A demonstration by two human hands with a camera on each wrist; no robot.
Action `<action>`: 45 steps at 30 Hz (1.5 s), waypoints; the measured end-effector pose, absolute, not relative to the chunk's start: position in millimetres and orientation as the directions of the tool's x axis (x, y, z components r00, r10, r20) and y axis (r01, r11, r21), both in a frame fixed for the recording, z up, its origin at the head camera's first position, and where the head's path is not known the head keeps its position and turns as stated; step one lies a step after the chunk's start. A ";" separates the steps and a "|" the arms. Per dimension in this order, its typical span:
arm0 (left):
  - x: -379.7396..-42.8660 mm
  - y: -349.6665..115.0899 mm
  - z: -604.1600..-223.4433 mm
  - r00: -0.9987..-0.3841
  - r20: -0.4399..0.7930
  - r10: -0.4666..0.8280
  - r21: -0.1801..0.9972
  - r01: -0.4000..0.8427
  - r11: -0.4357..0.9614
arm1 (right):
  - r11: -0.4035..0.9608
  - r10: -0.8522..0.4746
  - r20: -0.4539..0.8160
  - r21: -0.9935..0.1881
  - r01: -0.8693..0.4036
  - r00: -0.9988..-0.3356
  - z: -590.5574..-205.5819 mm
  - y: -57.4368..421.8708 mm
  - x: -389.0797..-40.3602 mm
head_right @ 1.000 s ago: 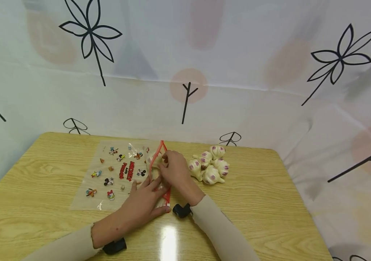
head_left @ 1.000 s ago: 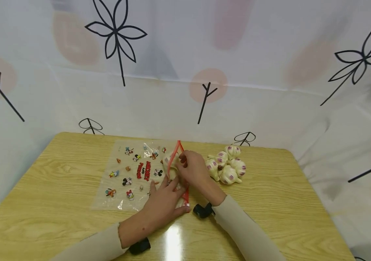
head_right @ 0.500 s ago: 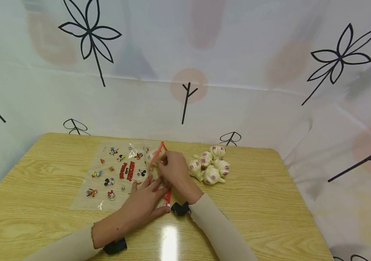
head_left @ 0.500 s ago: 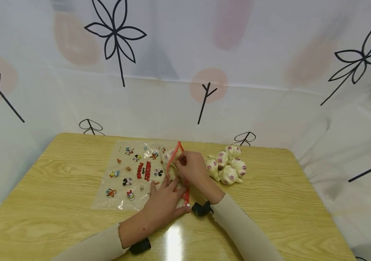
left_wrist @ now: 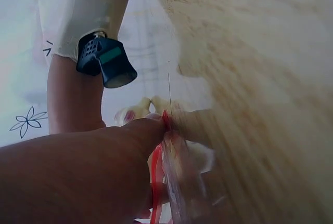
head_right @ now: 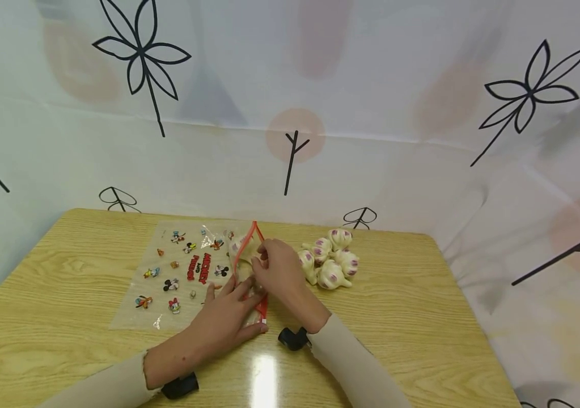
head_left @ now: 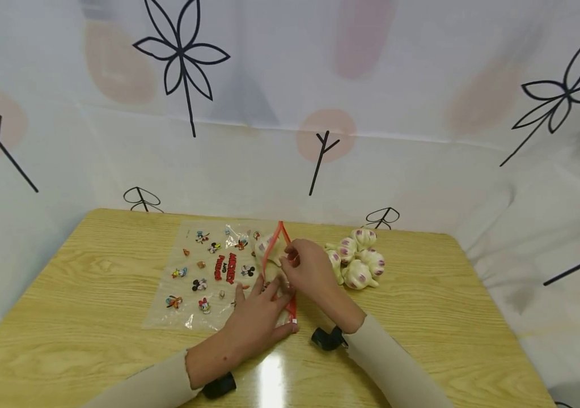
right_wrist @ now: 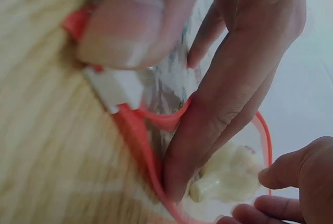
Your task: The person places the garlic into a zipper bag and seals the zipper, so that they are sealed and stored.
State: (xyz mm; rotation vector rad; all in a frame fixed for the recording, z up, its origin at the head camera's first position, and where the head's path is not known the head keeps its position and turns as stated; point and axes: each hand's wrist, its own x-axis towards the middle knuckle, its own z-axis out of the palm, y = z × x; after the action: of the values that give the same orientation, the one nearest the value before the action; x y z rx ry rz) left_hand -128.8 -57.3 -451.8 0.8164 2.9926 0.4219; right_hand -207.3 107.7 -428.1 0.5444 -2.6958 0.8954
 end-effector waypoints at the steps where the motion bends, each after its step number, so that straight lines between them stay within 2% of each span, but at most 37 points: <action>1: -128.8 -57.3 -452.0 -0.864 0.059 0.500 0.259 0.497 0.828 | 0.740 -0.271 0.359 -0.515 -0.432 -0.893 -428.3 109.3 -205.4; 10: -128.1 -57.6 -451.9 -0.862 0.075 0.501 0.250 0.502 0.828 | 0.725 -0.264 0.472 -0.478 -0.495 -0.841 -429.0 123.8 -189.6; 23: -128.5 -59.0 -451.6 -0.861 0.059 0.504 0.263 0.501 0.824 | 0.761 -0.291 0.574 -0.347 -0.549 -0.766 -424.4 153.4 -185.3; 32: -128.6 -58.4 -452.1 -0.866 0.043 0.499 0.281 0.489 0.826 | 0.804 -0.303 0.611 -0.247 -0.540 -0.731 -427.5 178.0 -182.7; 37: -128.1 -58.7 -452.8 -0.864 0.046 0.502 0.292 0.492 0.820 | 0.818 -0.300 0.612 -0.229 -0.527 -0.732 -430.6 191.3 -182.2; 45: -128.0 -59.4 -452.5 -0.861 0.044 0.507 0.289 0.496 0.819 | 0.851 -0.321 0.550 -0.189 -0.489 -0.771 -433.2 198.7 -182.8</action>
State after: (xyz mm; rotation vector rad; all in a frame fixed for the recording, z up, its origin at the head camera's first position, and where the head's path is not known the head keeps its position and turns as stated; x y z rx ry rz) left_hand -128.0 -59.4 -452.5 0.8172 2.9627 0.4559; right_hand -182.8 198.7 -433.2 0.5927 -2.5129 0.4419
